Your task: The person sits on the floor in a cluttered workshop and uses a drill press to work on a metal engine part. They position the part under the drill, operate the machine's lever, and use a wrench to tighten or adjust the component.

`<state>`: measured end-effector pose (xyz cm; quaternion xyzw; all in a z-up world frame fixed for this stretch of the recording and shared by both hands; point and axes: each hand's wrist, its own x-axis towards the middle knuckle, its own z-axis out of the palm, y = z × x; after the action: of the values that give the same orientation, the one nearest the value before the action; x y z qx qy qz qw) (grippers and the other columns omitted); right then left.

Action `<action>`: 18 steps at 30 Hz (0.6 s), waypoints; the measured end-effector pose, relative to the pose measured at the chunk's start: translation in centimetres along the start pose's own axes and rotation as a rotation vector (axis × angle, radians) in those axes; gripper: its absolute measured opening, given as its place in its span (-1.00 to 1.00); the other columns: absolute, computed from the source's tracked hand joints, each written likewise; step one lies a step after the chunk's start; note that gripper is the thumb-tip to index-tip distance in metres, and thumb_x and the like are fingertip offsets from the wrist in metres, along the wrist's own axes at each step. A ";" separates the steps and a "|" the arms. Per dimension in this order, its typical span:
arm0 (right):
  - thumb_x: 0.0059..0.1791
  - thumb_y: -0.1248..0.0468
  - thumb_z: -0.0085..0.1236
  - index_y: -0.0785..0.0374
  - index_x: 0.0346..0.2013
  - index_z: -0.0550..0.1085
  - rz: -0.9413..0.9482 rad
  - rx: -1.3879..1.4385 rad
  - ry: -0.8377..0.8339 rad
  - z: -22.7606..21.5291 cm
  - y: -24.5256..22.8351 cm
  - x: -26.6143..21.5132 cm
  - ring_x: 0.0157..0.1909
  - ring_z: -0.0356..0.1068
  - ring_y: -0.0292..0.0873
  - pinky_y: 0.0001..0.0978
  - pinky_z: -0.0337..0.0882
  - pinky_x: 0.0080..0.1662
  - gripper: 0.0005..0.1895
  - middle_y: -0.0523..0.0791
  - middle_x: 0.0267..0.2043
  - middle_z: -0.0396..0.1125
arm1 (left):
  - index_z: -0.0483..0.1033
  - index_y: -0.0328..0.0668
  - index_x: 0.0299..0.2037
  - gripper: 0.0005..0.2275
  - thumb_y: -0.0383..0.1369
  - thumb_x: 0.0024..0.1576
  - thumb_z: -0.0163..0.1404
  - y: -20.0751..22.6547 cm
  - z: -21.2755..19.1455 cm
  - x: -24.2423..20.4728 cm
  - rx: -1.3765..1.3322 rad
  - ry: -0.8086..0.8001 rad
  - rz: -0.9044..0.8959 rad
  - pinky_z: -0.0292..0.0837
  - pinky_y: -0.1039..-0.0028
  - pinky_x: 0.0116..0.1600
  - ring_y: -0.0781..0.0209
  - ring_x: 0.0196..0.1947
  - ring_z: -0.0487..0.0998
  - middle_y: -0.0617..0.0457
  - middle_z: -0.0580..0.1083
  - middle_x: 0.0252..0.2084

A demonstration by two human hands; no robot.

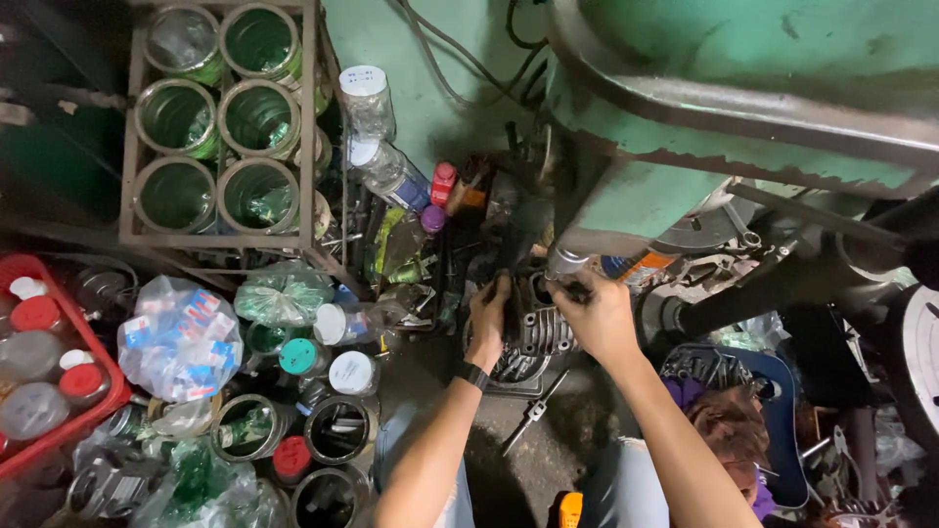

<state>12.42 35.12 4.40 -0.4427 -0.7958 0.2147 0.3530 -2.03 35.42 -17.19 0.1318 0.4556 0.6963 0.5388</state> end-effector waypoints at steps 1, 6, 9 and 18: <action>-0.11 0.32 0.32 0.36 -0.26 0.58 0.001 0.000 0.001 -0.1 -0.2 0.0 -0.34 0.57 -0.03 -0.27 0.49 -0.27 -0.81 0.04 -0.34 0.52 | 0.55 -0.45 0.11 -0.50 -0.11 0.15 0.15 0.0 0.0 0.0 0.001 -0.001 -0.001 0.42 0.47 0.03 0.25 -0.10 0.52 0.02 0.58 -0.03; -0.12 0.32 0.31 0.36 -0.23 0.59 0.058 -0.018 -0.023 -0.2 -0.6 0.1 -0.32 0.58 0.00 -0.26 0.50 -0.27 -0.78 0.07 -0.32 0.51 | 0.54 -0.44 0.10 -0.46 -0.07 0.10 0.18 0.0 -0.2 0.1 -0.034 0.023 -0.029 0.42 0.46 0.01 0.22 -0.10 0.52 -0.01 0.57 -0.04; -0.12 0.30 0.34 0.38 -0.25 0.57 0.049 -0.050 -0.010 -0.1 -0.5 0.0 -0.30 0.56 0.03 -0.26 0.50 -0.25 -0.77 0.07 -0.33 0.51 | 0.53 -0.42 0.10 -0.47 -0.07 0.10 0.17 0.4 -0.2 -0.1 -0.019 0.019 -0.031 0.42 0.47 0.03 0.24 -0.09 0.52 0.01 0.57 -0.03; -0.13 0.32 0.32 0.36 -0.20 0.57 -0.018 0.001 -0.003 -0.1 -0.2 0.0 -0.24 0.57 -0.01 -0.24 0.50 -0.17 -0.75 0.04 -0.26 0.53 | 0.57 -0.45 0.09 -0.54 -0.13 0.18 0.13 0.9 0.3 -0.4 -0.007 -0.029 0.038 0.40 0.48 0.03 0.28 -0.11 0.50 0.04 0.57 -0.04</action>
<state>12.40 35.04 4.55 -0.4349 -0.8002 0.2127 0.3540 -2.24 35.23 -16.22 0.1487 0.4428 0.7059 0.5326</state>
